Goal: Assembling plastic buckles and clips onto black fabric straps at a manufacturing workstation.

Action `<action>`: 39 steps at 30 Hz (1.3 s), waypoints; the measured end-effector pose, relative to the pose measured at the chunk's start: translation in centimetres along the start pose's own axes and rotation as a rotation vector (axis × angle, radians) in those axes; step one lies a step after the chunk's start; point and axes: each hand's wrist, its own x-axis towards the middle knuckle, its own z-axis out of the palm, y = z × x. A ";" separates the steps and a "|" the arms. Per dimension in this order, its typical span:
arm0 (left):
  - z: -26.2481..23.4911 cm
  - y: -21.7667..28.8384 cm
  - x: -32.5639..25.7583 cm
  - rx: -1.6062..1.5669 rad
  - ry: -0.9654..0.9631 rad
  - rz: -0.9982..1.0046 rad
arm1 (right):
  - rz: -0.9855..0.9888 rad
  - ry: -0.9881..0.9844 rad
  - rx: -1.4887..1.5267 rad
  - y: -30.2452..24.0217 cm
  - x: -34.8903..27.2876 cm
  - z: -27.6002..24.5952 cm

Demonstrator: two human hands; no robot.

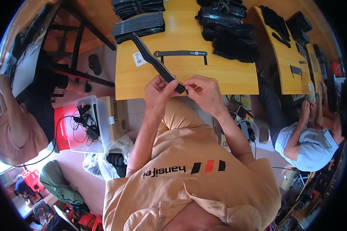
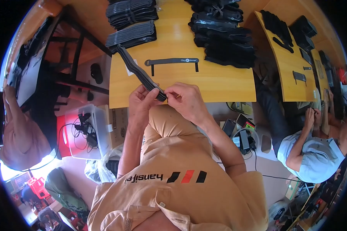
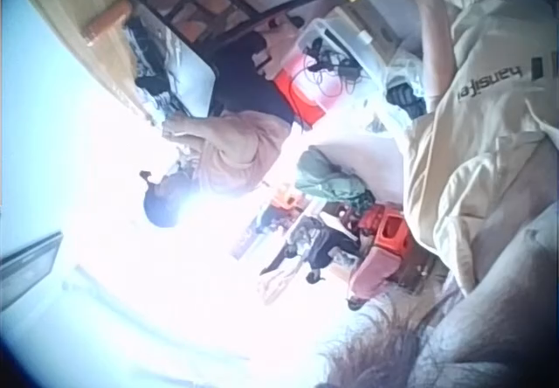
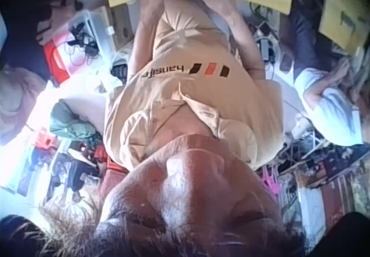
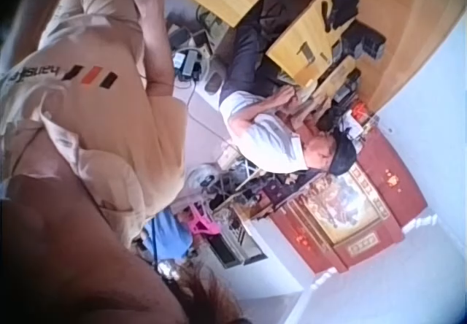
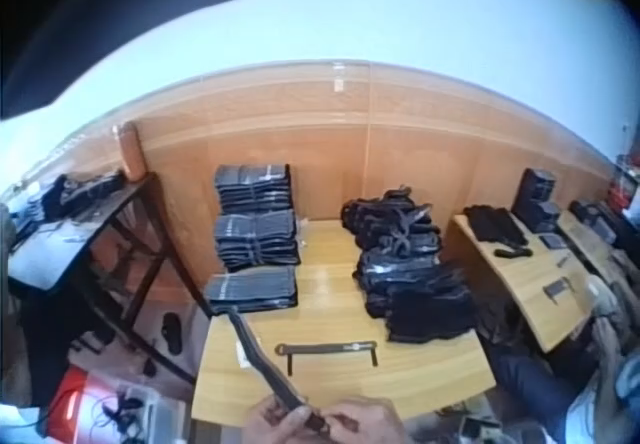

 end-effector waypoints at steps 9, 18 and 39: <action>0.4 0.3 0.2 0.033 -0.007 0.018 | -0.251 0.142 -0.329 0.4 0.0 1.7; -1.1 0.0 -0.2 0.034 -0.013 -0.027 | -0.226 0.077 -0.425 0.4 0.6 2.5; -1.0 0.8 -0.1 -0.039 0.008 -0.134 | -0.181 -0.007 -0.155 -0.5 0.7 0.7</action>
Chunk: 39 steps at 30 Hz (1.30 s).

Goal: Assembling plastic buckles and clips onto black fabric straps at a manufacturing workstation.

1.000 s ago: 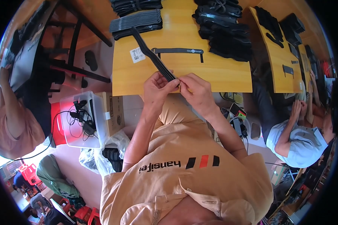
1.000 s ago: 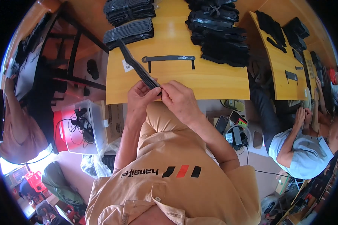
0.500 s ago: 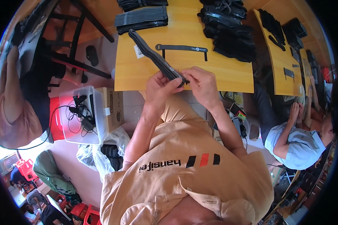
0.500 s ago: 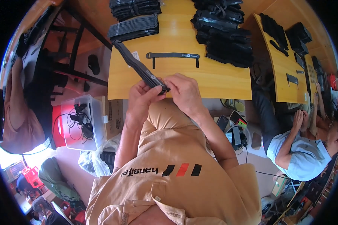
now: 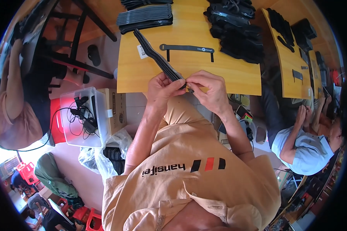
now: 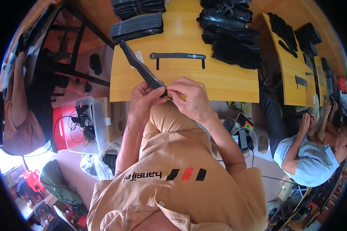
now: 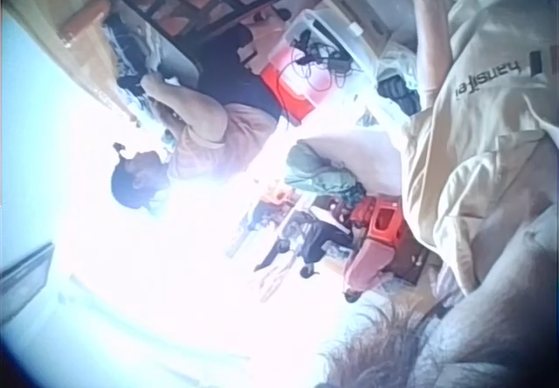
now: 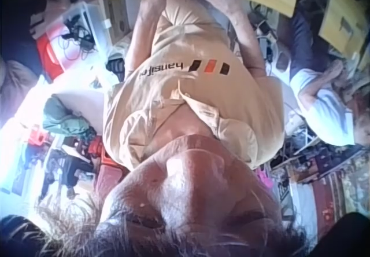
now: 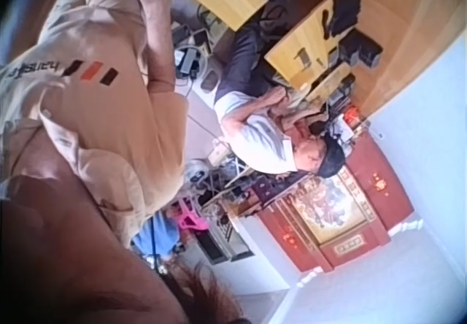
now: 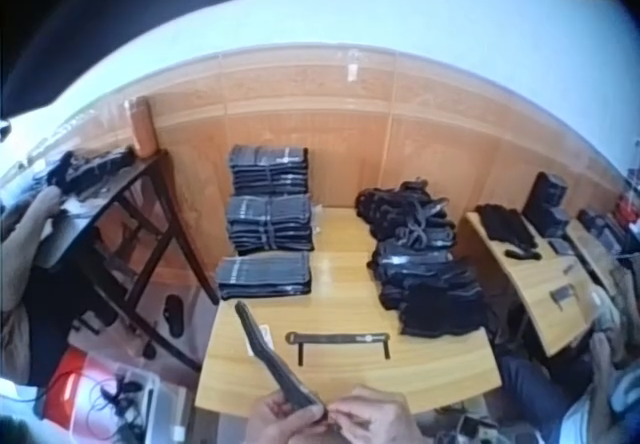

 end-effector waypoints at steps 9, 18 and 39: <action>0.3 -0.3 0.2 0.055 -0.009 0.010 | -0.029 0.011 -0.064 0.0 0.0 -0.2; 0.5 0.0 0.0 0.095 0.002 0.026 | -0.139 0.094 -0.180 0.3 -0.2 1.0; -0.6 -0.2 0.4 0.119 -0.040 -0.022 | -0.201 0.033 -0.257 0.9 -0.6 1.2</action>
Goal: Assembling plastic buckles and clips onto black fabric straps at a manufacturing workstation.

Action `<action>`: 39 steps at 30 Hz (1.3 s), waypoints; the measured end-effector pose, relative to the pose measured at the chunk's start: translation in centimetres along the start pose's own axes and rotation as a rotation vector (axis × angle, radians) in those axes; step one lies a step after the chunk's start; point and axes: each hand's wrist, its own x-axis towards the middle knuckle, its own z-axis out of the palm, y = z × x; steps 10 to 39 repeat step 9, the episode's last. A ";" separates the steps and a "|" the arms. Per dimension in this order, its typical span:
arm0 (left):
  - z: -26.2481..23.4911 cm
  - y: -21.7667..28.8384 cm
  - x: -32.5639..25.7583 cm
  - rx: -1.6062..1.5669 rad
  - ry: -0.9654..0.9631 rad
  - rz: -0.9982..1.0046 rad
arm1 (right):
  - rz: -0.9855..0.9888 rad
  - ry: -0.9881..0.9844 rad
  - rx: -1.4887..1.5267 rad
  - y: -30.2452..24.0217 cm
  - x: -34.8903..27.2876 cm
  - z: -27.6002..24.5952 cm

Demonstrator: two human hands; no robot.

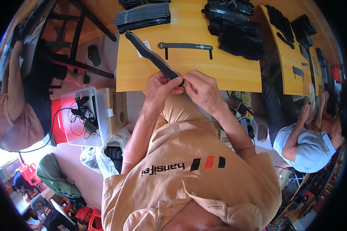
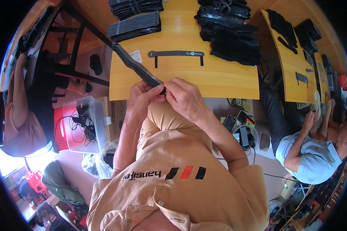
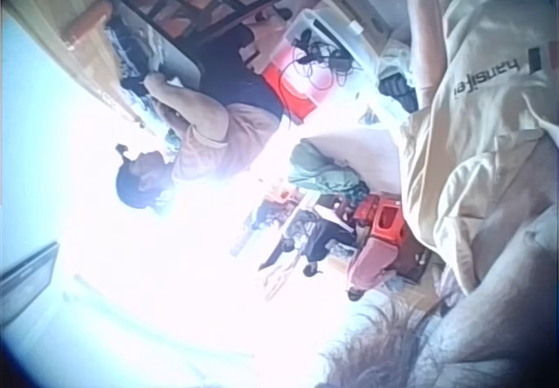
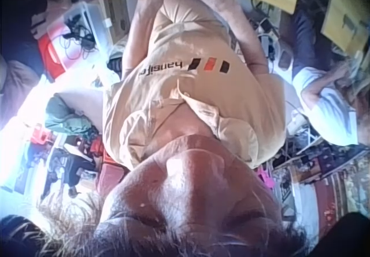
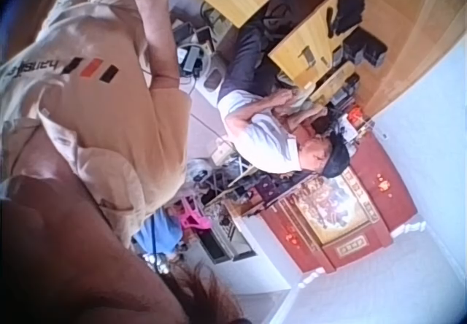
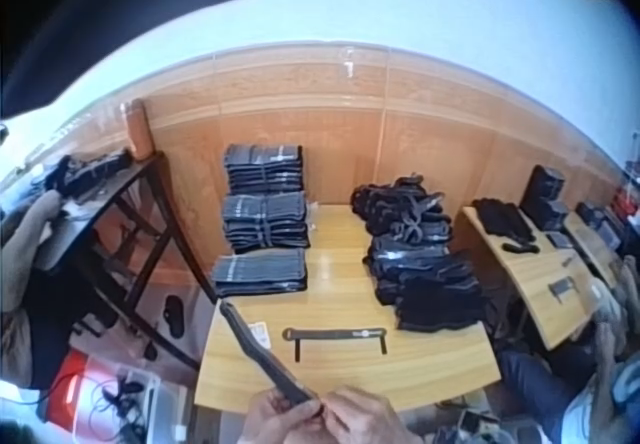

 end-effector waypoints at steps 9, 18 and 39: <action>-0.5 0.3 -0.1 0.028 -0.079 -0.025 | 0.074 -0.038 0.121 0.9 -0.1 0.3; -0.5 0.3 -0.1 0.028 -0.079 -0.025 | 0.074 -0.038 0.121 0.9 -0.1 0.3; -0.5 0.3 -0.1 0.028 -0.079 -0.025 | 0.074 -0.038 0.121 0.9 -0.1 0.3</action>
